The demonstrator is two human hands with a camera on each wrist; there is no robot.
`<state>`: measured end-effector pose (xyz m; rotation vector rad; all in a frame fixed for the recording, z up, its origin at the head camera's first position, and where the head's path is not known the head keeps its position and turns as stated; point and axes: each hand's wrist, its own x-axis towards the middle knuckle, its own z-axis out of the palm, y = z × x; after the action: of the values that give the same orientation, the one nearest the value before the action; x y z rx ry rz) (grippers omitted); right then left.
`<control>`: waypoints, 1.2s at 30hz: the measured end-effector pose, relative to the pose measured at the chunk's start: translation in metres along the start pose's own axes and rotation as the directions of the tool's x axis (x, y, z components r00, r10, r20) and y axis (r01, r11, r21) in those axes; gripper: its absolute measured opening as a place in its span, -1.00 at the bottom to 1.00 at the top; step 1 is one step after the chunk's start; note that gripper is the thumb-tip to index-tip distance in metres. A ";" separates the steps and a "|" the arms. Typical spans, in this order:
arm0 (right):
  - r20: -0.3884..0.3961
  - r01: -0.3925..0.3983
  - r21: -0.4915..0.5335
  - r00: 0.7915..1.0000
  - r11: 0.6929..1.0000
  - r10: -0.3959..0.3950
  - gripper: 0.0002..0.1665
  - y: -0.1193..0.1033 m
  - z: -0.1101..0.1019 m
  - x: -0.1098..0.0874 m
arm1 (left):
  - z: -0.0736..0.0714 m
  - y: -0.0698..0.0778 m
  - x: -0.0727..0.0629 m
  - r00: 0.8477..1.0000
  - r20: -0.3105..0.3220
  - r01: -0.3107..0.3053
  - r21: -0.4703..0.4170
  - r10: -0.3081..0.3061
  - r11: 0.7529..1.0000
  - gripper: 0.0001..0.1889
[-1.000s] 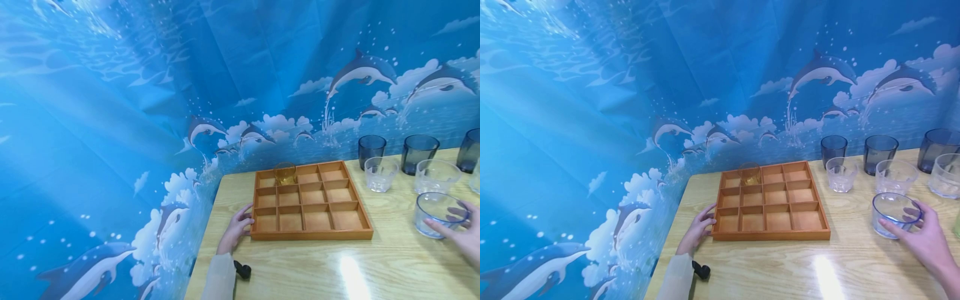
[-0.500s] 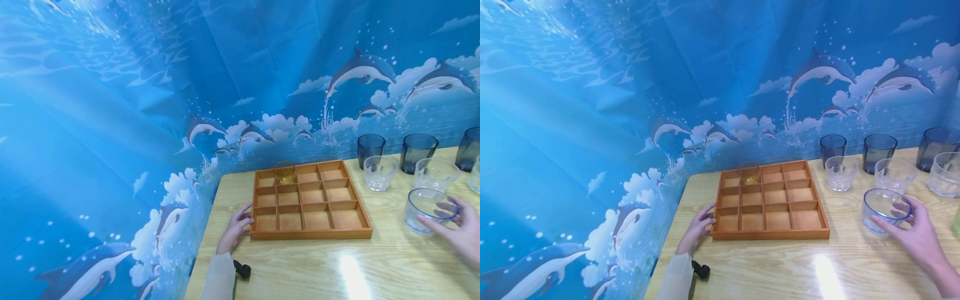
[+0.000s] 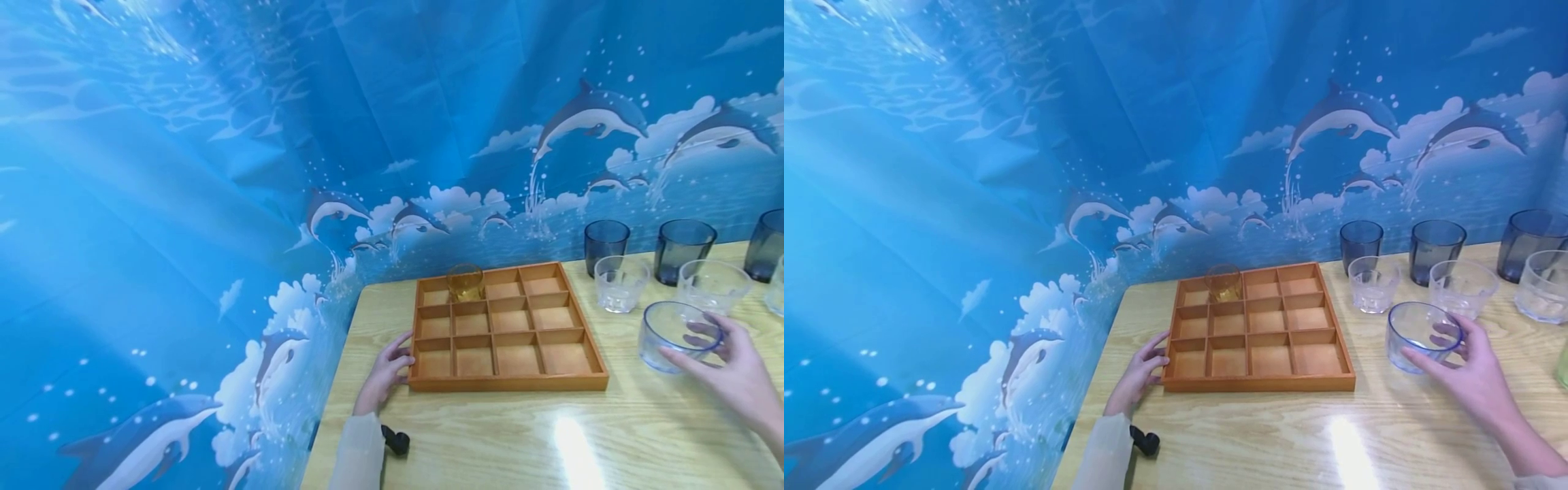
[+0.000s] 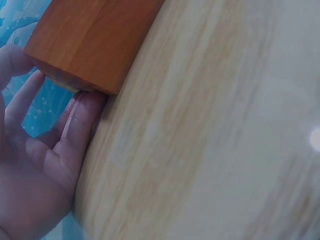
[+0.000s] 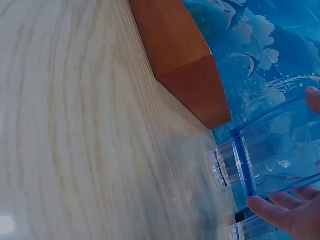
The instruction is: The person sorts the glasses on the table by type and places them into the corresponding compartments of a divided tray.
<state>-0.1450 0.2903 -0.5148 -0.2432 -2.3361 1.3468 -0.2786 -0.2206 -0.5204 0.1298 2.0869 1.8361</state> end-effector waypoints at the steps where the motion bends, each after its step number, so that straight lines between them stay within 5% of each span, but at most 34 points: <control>1: 0.005 0.008 0.006 1.000 1.000 -0.008 0.08 -0.001 0.001 0.000 | 0.000 0.000 0.000 1.000 -0.001 0.001 0.000 -0.001 1.000 -0.40; 18: 0.027 0.086 0.100 0.996 0.991 -0.089 0.07 -0.026 0.016 0.011 | 0.000 -0.001 0.000 1.000 -0.006 -0.001 0.005 0.001 1.000 -0.39; 26: 0.060 0.129 0.158 0.988 0.979 -0.140 -0.01 -0.038 0.026 0.017 | -0.006 -0.023 0.018 1.000 -0.031 0.004 -0.006 -0.004 1.000 -0.39; 36: 0.050 0.181 0.213 0.979 0.960 -0.196 -0.05 -0.052 0.045 0.021 | -0.005 -0.025 0.017 0.999 -0.050 -0.007 0.009 0.008 1.000 -0.41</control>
<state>-0.1806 0.2359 -0.4847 0.0904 -2.1878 1.5086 -0.2918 -0.2239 -0.5476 0.0952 2.1311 1.8529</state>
